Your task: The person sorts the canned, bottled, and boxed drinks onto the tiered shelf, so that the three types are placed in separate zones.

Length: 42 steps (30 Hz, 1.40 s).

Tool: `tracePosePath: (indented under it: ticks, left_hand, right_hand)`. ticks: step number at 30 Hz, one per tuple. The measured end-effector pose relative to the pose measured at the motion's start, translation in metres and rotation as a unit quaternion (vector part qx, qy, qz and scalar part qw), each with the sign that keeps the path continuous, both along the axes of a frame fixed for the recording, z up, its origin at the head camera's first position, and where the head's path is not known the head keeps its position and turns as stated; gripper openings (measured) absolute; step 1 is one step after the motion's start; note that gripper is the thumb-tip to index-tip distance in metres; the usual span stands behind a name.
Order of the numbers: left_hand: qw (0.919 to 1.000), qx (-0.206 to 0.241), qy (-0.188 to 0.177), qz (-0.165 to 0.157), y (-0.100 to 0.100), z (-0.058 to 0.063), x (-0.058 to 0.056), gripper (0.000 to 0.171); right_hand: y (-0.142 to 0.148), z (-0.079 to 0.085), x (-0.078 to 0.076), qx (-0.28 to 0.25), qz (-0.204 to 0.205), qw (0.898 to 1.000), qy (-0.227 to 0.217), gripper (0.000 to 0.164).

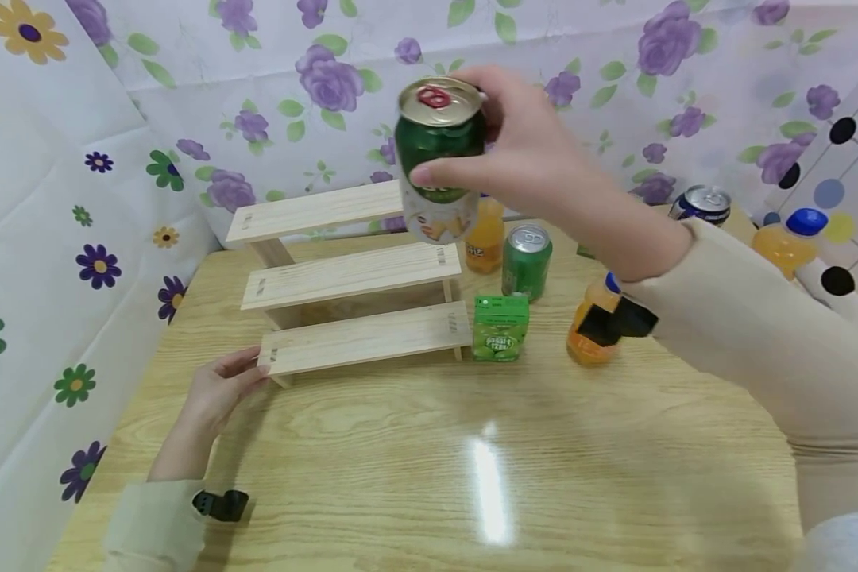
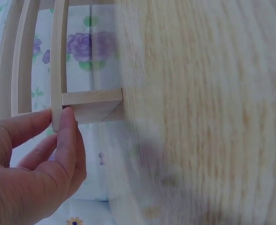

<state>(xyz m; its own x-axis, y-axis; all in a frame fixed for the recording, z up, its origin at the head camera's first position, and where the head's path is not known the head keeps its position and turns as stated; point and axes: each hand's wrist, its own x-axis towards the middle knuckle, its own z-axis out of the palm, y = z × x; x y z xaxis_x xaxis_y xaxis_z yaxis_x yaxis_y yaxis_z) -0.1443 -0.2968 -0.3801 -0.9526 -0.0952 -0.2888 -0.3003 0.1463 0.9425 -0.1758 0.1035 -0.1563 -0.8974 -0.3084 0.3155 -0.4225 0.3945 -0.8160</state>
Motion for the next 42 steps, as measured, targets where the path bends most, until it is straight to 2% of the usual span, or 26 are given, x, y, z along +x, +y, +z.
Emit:
tracePosePath:
  ticks: [7, 13, 19, 22, 26, 28, 34, 42]
  left_hand:
    - [0.9998, -0.018, -0.001, -0.005, 0.002, 0.005, -0.004, 0.062]
    - [0.9999, -0.01, -0.012, 0.006, 0.0, -0.002, 0.001, 0.062]
    - [0.9999, -0.003, -0.016, 0.007, 0.0, -0.005, 0.004, 0.062]
    - [0.9999, 0.005, -0.011, 0.009, 0.0, -0.006, 0.003, 0.06]
    - [0.9994, 0.032, 0.002, 0.015, -0.001, -0.007, 0.001, 0.036]
    - [0.9989, 0.043, 0.008, 0.015, -0.002, -0.006, 0.001, 0.031]
    - [0.9979, 0.061, 0.018, 0.012, -0.004, -0.005, 0.0, 0.036]
    - [0.996, 0.083, 0.028, 0.013, -0.006, -0.01, 0.001, 0.036]
  right_hand:
    - [-0.034, 0.0, -0.023, -0.006, 0.022, 1.0, 0.003, 0.075]
    - [-0.066, -0.008, -0.039, -0.014, 0.05, 0.998, 0.017, 0.076]
    - [-0.102, -0.017, -0.064, -0.022, 0.065, 0.998, 0.006, 0.082]
    - [-0.118, -0.025, -0.078, -0.045, 0.063, 0.997, -0.002, 0.084]
    - [-0.133, -0.036, -0.094, -0.067, 0.048, 0.996, -0.016, 0.086]
    - [-0.139, -0.04, -0.101, -0.075, 0.039, 0.996, -0.026, 0.088]
    - [-0.157, -0.05, -0.117, -0.092, 0.019, 0.995, -0.037, 0.087]
    - [-0.175, -0.064, -0.125, -0.045, 0.018, 0.998, -0.031, 0.09]
